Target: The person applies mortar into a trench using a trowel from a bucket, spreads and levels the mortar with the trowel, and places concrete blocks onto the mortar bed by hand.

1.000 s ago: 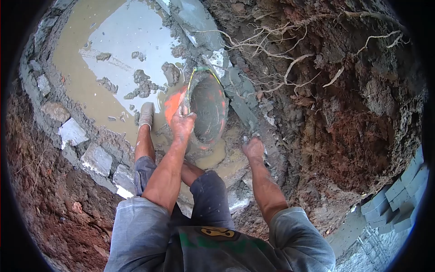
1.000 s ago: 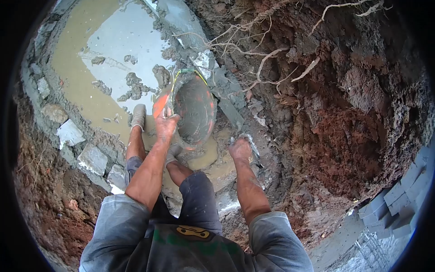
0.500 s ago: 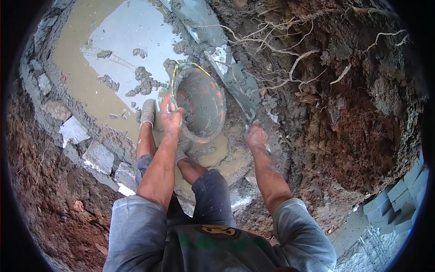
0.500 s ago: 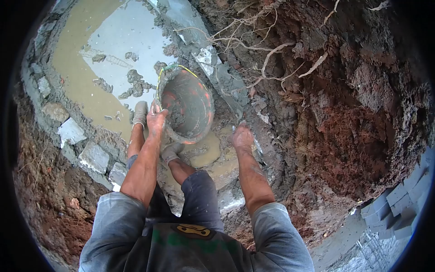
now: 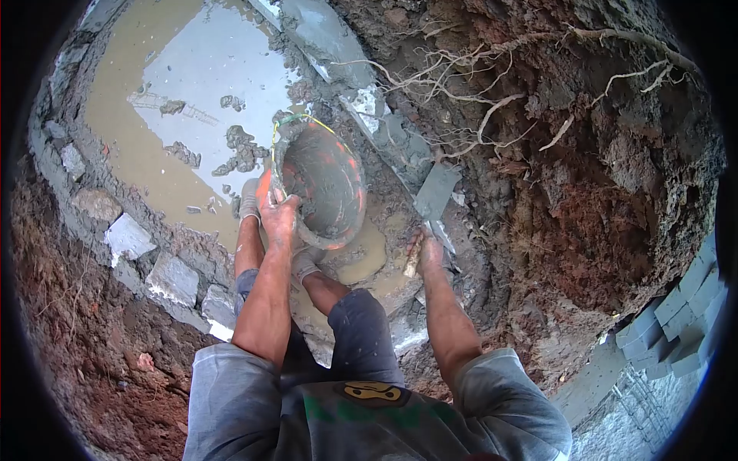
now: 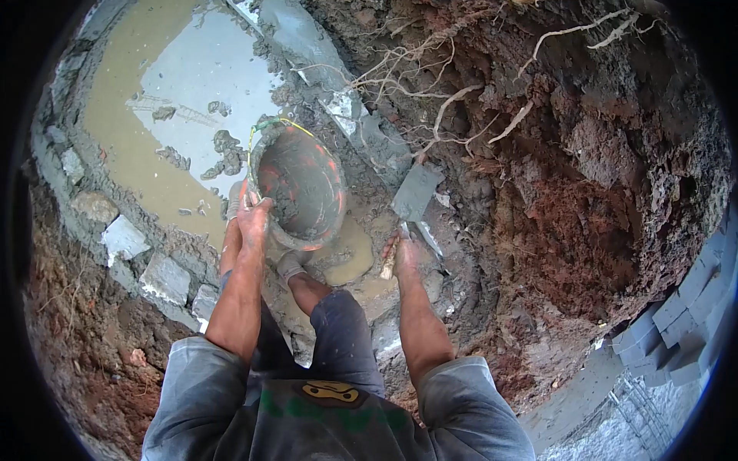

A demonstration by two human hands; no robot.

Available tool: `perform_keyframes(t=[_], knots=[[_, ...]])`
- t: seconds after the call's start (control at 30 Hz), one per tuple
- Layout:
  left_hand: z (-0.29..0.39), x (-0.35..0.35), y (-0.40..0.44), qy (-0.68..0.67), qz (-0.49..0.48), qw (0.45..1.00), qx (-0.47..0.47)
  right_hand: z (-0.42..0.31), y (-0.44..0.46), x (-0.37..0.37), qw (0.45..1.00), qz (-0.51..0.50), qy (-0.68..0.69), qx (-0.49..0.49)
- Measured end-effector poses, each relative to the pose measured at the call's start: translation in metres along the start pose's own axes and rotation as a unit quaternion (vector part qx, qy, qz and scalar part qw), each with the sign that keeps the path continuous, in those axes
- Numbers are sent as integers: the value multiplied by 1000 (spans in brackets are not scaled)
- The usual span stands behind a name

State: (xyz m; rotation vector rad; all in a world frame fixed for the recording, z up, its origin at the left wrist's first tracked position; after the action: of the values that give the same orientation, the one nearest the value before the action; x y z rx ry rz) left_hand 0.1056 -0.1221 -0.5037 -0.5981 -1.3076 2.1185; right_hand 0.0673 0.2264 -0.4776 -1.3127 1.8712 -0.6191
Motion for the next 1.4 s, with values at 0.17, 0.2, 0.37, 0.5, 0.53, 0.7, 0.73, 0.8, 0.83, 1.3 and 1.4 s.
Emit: perform_keyframes(t=[0.17,0.2,0.37,0.5,0.53,0.7,0.73,0.8,0.83,1.3,1.4], knots=[[9,-24,3,0,5,1000,19,-13,-8,57,924,18,-319,-210],[15,-27,3,4,8,1000,26,-24,-12,64,846,39,-439,-300],[35,-59,10,-57,45,994,86,-95,-14,57,666,79,-590,-450],[46,-78,11,-32,69,993,86,-121,14,91,611,73,-584,-529],[48,-84,13,-9,76,995,62,-114,28,98,585,84,-580,-560],[70,-92,3,-13,94,989,116,-124,33,122,609,-98,-704,-353],[69,-93,2,-34,93,989,111,-120,26,115,615,-53,-672,-408],[69,-93,6,-49,98,988,112,-119,17,109,616,33,-595,-516],[67,-93,11,-56,99,987,114,-116,17,109,591,67,-565,-572],[99,-91,-7,-68,49,990,114,-128,19,136,607,-99,-685,-391],[117,-92,-12,-34,26,990,135,-129,14,134,626,-90,-667,-393]])
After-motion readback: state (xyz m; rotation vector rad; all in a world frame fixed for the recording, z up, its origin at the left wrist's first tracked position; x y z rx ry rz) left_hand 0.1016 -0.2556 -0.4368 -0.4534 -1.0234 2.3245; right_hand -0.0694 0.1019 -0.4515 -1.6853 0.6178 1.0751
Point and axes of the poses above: each hand's wrist, its own y-axis towards the middle knuckle, its own x-axis out of the palm, z = x × y, the point moved 2 cm from there along y, towards the middle knuckle, and after that the axes turned 11 degrees about -x, right-handed, at the moved point
